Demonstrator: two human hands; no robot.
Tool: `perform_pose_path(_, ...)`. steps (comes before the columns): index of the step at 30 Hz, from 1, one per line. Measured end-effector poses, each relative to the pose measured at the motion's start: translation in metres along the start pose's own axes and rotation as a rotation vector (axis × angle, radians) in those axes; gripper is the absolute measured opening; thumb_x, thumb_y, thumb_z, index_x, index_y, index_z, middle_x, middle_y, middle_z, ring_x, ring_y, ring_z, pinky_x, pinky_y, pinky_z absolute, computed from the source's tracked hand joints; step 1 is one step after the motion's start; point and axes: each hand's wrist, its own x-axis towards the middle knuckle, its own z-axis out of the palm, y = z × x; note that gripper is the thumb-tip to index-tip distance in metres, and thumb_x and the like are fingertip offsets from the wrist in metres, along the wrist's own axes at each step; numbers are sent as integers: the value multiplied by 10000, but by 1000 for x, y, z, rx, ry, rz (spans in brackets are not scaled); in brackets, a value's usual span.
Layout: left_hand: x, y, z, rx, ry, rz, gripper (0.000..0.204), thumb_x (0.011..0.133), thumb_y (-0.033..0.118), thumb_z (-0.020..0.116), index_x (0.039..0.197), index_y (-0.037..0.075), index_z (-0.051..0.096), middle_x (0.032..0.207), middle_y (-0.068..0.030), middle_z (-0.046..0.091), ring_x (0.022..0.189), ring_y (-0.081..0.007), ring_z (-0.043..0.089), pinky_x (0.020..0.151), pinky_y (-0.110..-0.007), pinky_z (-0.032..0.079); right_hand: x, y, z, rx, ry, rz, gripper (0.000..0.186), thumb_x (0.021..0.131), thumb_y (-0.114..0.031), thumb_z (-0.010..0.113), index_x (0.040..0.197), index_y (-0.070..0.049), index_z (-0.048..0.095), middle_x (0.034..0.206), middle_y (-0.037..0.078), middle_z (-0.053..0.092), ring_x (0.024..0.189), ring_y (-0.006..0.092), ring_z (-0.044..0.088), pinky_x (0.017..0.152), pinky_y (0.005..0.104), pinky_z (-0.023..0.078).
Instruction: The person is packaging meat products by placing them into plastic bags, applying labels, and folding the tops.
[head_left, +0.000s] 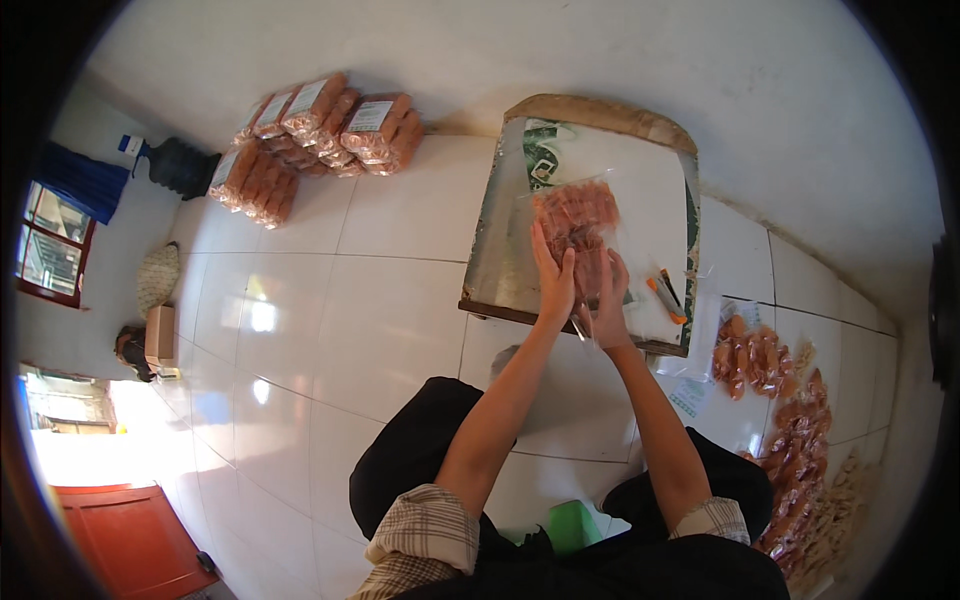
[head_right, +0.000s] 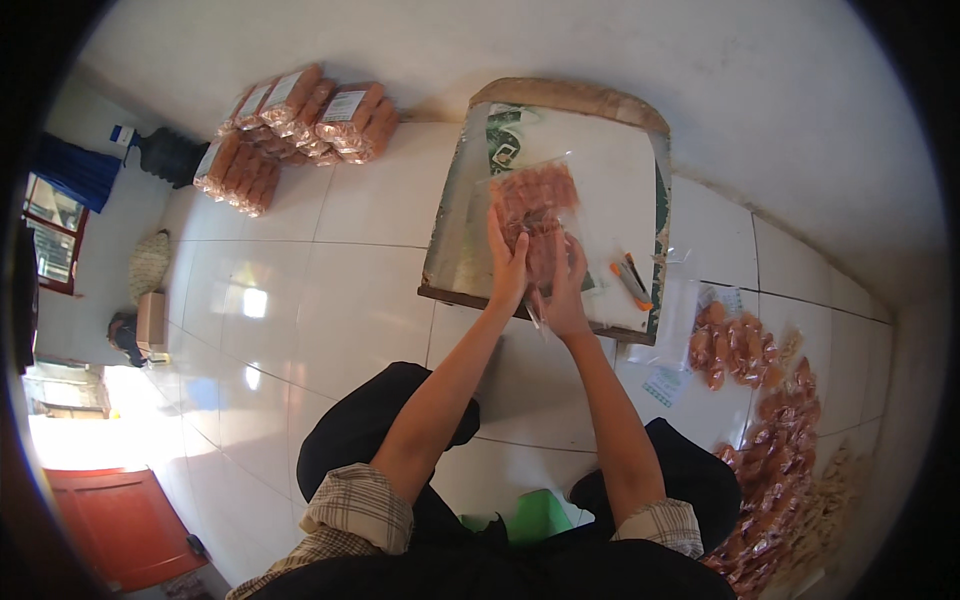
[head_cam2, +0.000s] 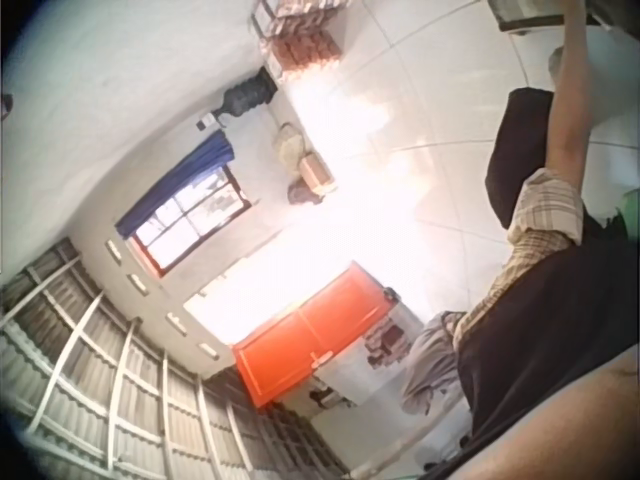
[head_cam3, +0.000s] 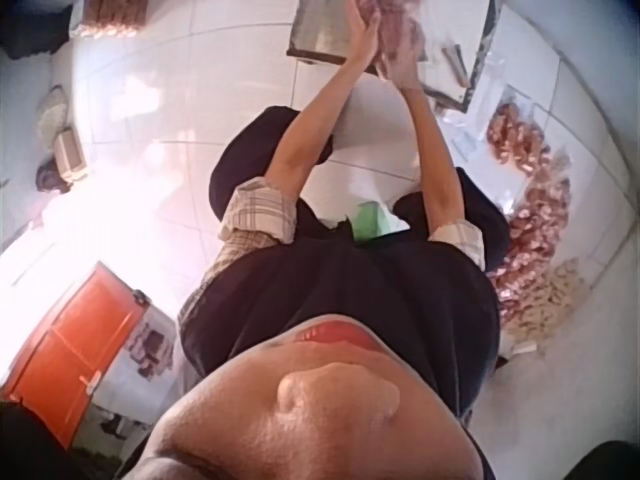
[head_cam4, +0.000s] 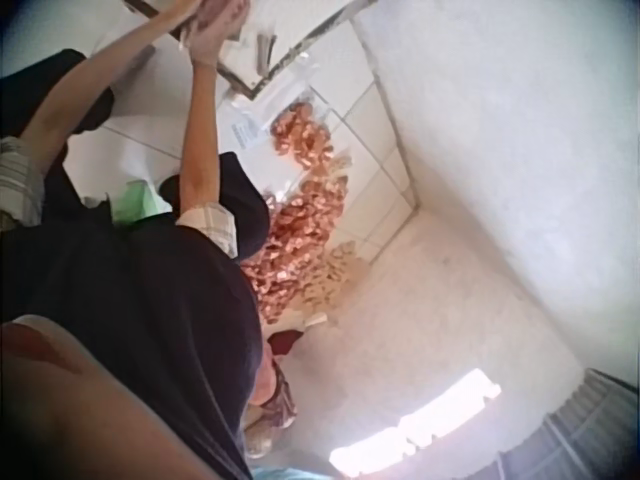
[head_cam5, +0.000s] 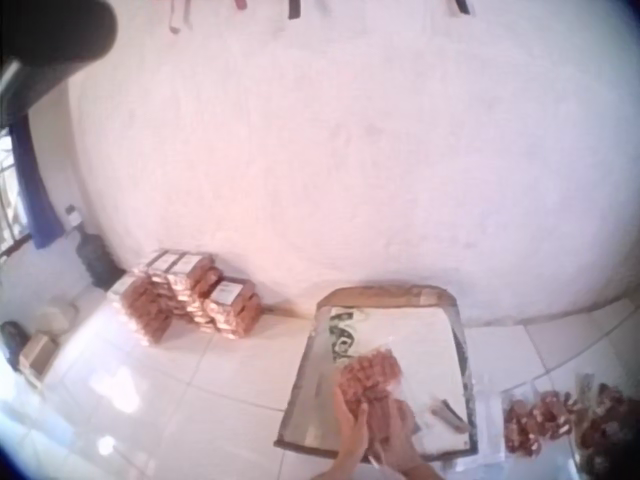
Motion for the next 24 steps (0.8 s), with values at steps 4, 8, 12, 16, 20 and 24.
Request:
perform_pose_path(4,1,3,6,-65,-5,-24,828,851,260,606,1429,39,55,1482,-167,46,1374,-298,62,1103,-392,105,-3,20,-13,-30,-69,53,710,741,13,598,1374,-24,277,1282,201,341,1172,338,384,992,389,339)
perform_pose_path(8,-3,9,11,59,-22,-35,1003,729,214,736,1426,37,36,1469,-196,46,1366,-320,78,1095,-396,141,-2,28,-17,-3,-83,180,569,753,7,612,1286,-28,414,1224,144,397,1131,298,432,946,355,378)
perform_pose_path(12,2,-2,8,77,11,27,1068,674,186,780,1414,13,30,1430,-199,114,1324,-313,185,1073,-387,216,5,18,-3,268,-23,330,577,747,20,614,1279,-42,399,1145,121,411,1086,283,444,919,363,397)
perform_pose_path(16,5,-3,10,193,71,53,1052,634,143,782,1408,21,79,1393,-202,186,1285,-337,271,1046,-394,275,-1,11,-25,-14,-212,126,667,783,-95,632,1346,-51,276,1324,181,255,1188,345,377,984,392,353)
perform_pose_path(20,-2,38,21,624,134,-41,977,641,154,739,1404,45,138,1431,-217,167,1339,-368,143,1075,-510,139,-23,-4,-94,-121,-540,202,600,826,-201,621,1326,-20,341,1422,252,192,1278,395,301,1047,401,286)
perform_pose_path(24,-19,100,57,740,218,312,865,663,94,696,1389,89,225,1411,-189,210,1323,-358,183,1043,-583,124,-45,-9,-179,-31,-703,288,364,835,-153,608,1161,-7,542,1252,201,461,1150,309,469,947,362,393)
